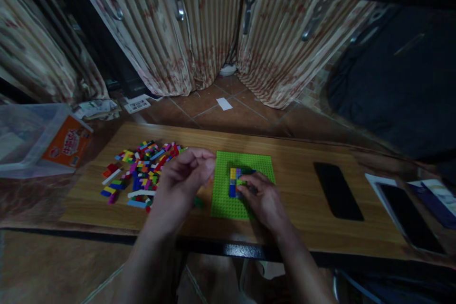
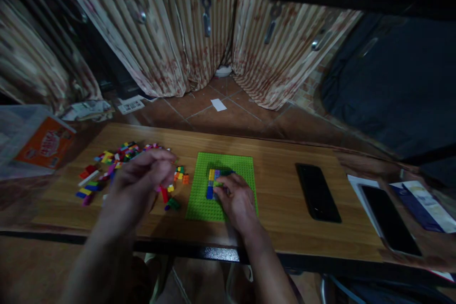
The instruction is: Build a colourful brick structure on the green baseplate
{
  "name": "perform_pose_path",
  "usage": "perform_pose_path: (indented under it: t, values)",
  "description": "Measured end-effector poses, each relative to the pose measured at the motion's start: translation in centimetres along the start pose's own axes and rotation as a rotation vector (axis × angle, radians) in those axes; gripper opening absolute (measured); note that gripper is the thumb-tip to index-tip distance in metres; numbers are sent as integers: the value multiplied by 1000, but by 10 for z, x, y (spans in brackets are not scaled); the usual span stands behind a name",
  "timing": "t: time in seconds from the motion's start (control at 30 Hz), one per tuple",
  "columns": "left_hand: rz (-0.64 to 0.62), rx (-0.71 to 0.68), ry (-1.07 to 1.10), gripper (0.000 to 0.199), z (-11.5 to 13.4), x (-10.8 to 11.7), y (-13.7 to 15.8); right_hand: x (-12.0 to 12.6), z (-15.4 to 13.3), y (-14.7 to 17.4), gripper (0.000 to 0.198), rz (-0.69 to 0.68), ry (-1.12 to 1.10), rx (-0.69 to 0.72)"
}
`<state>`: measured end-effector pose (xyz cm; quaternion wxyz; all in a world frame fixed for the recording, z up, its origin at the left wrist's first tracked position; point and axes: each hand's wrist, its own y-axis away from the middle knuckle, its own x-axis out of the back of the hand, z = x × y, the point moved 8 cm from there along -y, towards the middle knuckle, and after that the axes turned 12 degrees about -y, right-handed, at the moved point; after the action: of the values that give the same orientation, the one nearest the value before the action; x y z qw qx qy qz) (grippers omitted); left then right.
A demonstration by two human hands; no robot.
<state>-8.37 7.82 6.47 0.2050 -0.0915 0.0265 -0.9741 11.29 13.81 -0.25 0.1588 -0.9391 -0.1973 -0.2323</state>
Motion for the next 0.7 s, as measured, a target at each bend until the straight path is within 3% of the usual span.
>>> perform_pose_path:
  t: [0.13, 0.23, 0.4, 0.7]
  values:
    - [-51, 166, -278, 11, -53, -32, -8, -13, -5, -8, 12, 37, 130, 48]
    - [-128, 176, -441, 16, -73, -57, -6, -17, -3, -10, 13, 47, 174, 65]
    - [-161, 204, -556, 15, -80, -69, -4, -15, -2, -8, 16, 50, 178, 53]
    - [-152, 160, -575, 20, -73, -64, 6, 0, -2, 1, 20, 64, 119, 53]
